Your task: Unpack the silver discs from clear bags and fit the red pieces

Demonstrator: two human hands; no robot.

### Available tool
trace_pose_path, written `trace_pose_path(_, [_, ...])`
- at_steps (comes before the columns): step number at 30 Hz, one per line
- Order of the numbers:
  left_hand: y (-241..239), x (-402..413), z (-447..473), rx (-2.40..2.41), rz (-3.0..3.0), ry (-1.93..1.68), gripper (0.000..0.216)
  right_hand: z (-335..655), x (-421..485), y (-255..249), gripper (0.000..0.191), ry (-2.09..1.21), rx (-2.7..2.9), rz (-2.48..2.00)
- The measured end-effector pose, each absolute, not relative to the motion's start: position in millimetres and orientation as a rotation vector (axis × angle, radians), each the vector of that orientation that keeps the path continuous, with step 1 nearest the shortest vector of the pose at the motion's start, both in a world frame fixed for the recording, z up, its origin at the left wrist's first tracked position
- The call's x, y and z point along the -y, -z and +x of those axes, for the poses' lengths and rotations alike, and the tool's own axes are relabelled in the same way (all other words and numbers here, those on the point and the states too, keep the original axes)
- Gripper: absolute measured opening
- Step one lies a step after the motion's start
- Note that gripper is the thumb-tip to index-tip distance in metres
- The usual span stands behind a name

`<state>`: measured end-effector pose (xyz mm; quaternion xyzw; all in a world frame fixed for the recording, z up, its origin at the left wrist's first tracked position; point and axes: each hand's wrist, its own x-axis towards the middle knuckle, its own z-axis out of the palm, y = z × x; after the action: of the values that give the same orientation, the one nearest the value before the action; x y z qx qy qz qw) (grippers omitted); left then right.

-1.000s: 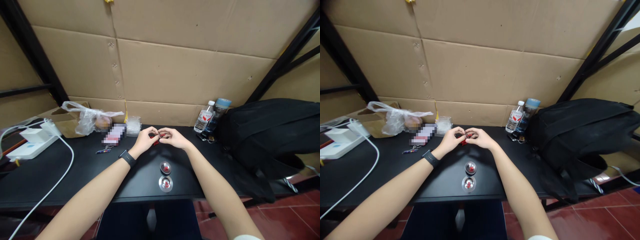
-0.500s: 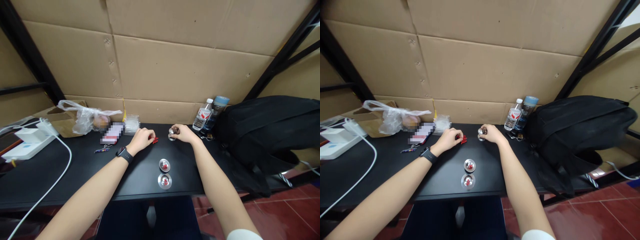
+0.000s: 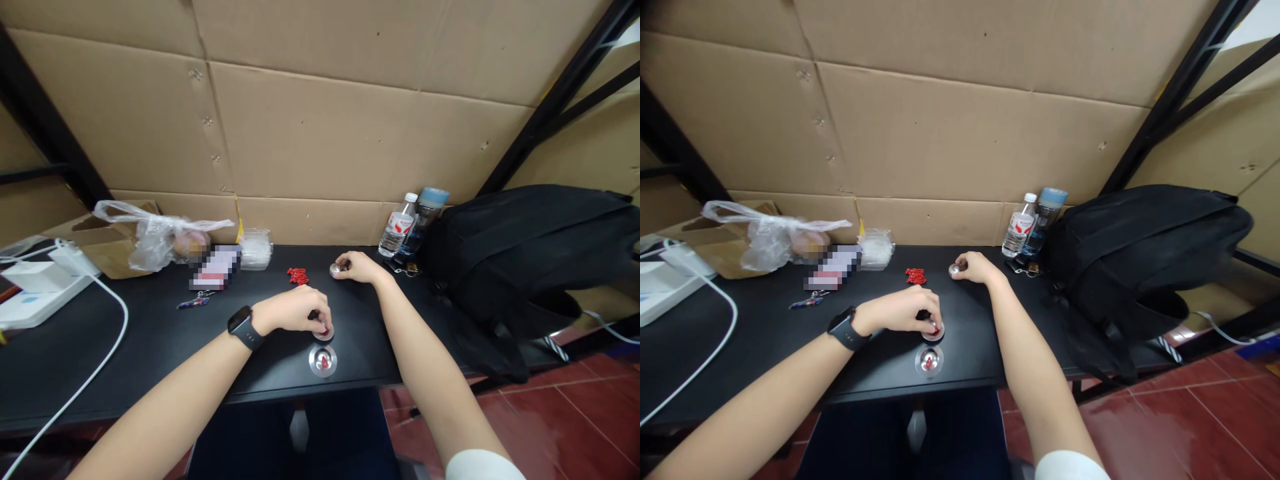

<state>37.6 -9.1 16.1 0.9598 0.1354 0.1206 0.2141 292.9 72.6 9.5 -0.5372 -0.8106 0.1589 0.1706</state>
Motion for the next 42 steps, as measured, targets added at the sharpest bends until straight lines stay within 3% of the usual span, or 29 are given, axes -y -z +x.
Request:
trace_pose_path(4, [-15, 8, 37, -0.465, 2.701, -0.376, 0.008, 290, -68, -15, 0.046, -0.317, 2.318, -1.516])
trace_pose_path(7, [-15, 3, 33, -0.633, 2.622, -0.524, 0.012, 283, -62, -22, 0.038, -0.358, 2.306, -1.412])
trace_pose_path(9, [-15, -2, 29, -0.739, 2.548, -0.659, 0.012, 277, -56, -27, 0.04, -0.566, 2.318, -1.305])
trace_pose_path(14, [-13, -16, 22, -1.022, 2.352, -1.018, 0.008, 255, -45, -28, 0.072, -1.231, 2.238, -0.968])
trace_pose_path(17, [-10, -20, 22, -1.132, 2.186, -1.195, 0.006, 239, -41, -22, 0.065, -1.299, 2.065, -0.901])
trace_pose_path(27, [0, -34, 23, -0.989, 1.732, -1.311, 0.009, 221, -32, -22, 0.052, -1.257, 1.898, -0.782])
trace_pose_path(32, [-3, -35, 21, -0.987, 1.792, -1.23, 0.017, 227, -35, -24, 0.051, -1.21, 1.95, -0.815])
trace_pose_path(42, [3, -51, -5, -1.231, 2.456, -0.954, 0.013, 274, -55, -33, 0.041, -0.323, 2.167, -1.296])
